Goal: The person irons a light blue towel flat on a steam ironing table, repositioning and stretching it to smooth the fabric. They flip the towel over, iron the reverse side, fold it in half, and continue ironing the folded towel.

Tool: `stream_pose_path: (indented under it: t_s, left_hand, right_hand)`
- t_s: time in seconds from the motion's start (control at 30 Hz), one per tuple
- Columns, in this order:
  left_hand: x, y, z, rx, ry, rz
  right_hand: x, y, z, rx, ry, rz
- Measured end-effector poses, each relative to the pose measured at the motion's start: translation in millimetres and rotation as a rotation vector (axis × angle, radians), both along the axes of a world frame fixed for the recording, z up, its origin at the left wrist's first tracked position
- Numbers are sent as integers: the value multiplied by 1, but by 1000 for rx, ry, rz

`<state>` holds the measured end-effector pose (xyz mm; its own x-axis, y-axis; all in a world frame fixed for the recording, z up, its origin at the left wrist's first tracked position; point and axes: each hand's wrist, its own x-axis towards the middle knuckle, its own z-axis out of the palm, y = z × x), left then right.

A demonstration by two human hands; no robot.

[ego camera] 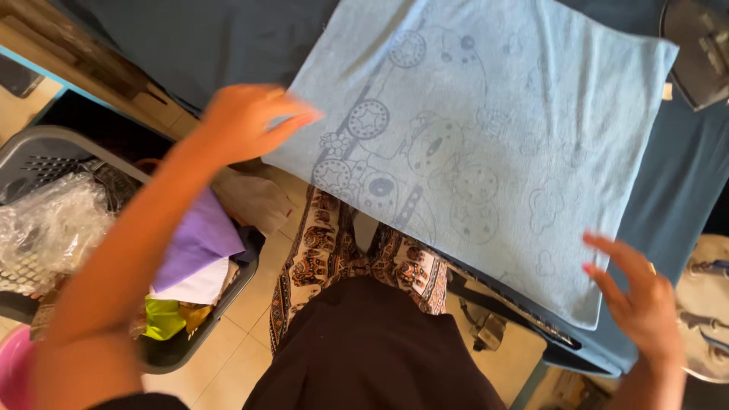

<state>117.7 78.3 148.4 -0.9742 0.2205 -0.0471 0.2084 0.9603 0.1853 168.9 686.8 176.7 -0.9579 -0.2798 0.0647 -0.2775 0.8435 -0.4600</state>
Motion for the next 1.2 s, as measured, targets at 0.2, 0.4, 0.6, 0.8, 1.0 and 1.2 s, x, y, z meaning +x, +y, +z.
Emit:
stream_pose_path:
  t_s: [0.2,0.4,0.6,0.8,1.0,1.2]
  left_hand:
    - [-140,140,-65,344,325,-314]
    - [-199,130,-84,168,116,-108]
    - [-244,64,-70,129,252,95]
    - [-315,53,-52,572,562,404]
    - [-381,72,-40,267,369,536]
    - [-413,68,-66,287,495,453]
  right_hand:
    - [-117,-89,-36,-124,146,218]
    - [-182,-84,-93,150,218,243]
    - [-215,4,-118,216,239,93]
    - [-265,41,-95,278,299,-283]
    - [-361,4,-76,405,478,-144]
    - [-411,7,-76,581,286,-256]
